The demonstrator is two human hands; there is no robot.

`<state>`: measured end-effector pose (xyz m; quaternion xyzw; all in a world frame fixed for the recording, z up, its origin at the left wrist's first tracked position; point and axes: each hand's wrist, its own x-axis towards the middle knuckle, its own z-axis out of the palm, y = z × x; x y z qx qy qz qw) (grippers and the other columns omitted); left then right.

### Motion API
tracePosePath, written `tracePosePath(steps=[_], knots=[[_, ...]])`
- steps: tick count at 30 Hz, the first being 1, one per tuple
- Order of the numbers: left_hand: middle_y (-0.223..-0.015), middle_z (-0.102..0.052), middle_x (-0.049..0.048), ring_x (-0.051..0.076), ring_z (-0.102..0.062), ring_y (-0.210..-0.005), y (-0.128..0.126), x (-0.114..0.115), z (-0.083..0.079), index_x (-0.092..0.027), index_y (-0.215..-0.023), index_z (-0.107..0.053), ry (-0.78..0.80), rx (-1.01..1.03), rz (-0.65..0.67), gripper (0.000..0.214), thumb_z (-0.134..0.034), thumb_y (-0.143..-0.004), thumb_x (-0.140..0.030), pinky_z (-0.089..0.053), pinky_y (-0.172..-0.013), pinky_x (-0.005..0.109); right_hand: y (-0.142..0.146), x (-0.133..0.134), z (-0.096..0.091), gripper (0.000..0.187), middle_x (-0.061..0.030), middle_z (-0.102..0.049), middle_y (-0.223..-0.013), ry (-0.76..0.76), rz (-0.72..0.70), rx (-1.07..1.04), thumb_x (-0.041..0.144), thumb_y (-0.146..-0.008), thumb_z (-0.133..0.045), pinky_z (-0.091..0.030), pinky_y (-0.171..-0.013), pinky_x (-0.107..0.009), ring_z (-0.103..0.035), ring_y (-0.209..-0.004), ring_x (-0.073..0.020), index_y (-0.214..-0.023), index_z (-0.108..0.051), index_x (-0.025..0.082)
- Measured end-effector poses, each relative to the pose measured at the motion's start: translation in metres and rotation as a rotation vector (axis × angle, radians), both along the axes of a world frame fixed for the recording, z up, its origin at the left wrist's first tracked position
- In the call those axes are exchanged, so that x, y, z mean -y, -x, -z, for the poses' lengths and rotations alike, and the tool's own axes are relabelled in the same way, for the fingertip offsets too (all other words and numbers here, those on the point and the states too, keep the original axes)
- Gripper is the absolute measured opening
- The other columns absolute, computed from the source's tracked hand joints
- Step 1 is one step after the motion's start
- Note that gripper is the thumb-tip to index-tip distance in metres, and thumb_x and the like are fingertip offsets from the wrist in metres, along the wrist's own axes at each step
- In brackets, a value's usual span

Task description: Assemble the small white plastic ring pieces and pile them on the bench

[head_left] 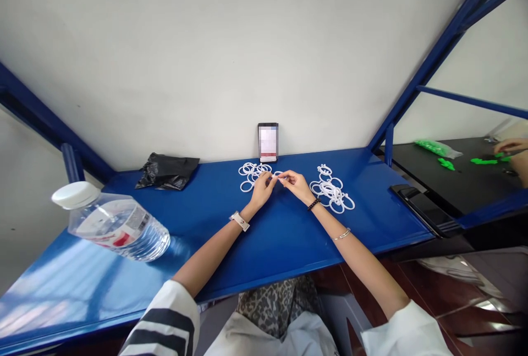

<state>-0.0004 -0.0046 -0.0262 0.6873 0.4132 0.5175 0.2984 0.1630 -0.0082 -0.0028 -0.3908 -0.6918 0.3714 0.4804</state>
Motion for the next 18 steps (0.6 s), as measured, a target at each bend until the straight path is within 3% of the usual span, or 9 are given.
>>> tracePosePath(steps=[3, 6, 12, 18], knots=[[-0.079, -0.052, 0.0031, 0.012, -0.053, -0.063, 0.001, 0.002, -0.003, -0.017, -0.073, -0.052, 0.012, -0.009, 0.013, 0.040, -0.046, -0.092, -0.051, -0.045, -0.060, 0.026, 0.000, 0.001, -0.002, 0.025, -0.0074, -0.063, -0.105, -0.064, 0.049, 0.016, 0.040, -0.079, -0.066, -0.050, -0.063, -0.027, -0.058, -0.066, -0.0117, -0.092, -0.067, 0.019], [-0.075, -0.053, 0.0019, 0.012, -0.053, -0.061, 0.002, 0.003, -0.006, -0.017, -0.073, -0.052, 0.049, 0.010, 0.031, 0.039, -0.046, -0.091, -0.051, -0.044, -0.060, 0.026, -0.002, 0.000, -0.002, 0.033, -0.0080, -0.060, -0.117, -0.019, 0.034, 0.020, 0.040, -0.078, -0.067, -0.051, -0.065, -0.027, -0.060, -0.069, -0.0117, -0.105, -0.065, 0.021], [-0.066, -0.053, -0.0002, 0.013, -0.053, -0.061, 0.003, 0.006, -0.008, -0.017, -0.072, -0.055, 0.086, 0.000, 0.048, 0.037, -0.049, -0.090, -0.048, -0.042, -0.061, 0.027, -0.003, -0.006, 0.007, 0.039, -0.0070, -0.065, -0.115, 0.113, -0.088, -0.001, 0.042, -0.079, -0.068, -0.055, -0.074, -0.031, -0.064, -0.073, -0.0137, -0.112, -0.062, 0.022], [-0.063, -0.054, -0.0006, 0.013, -0.053, -0.059, 0.003, 0.005, -0.008, -0.017, -0.071, -0.054, 0.092, -0.011, 0.061, 0.034, -0.048, -0.090, -0.045, -0.041, -0.061, 0.027, -0.003, -0.007, 0.009, 0.043, -0.0075, -0.065, -0.117, 0.103, -0.076, -0.014, 0.043, -0.075, -0.072, -0.055, -0.082, -0.032, -0.065, -0.098, -0.0200, -0.112, -0.062, 0.022]])
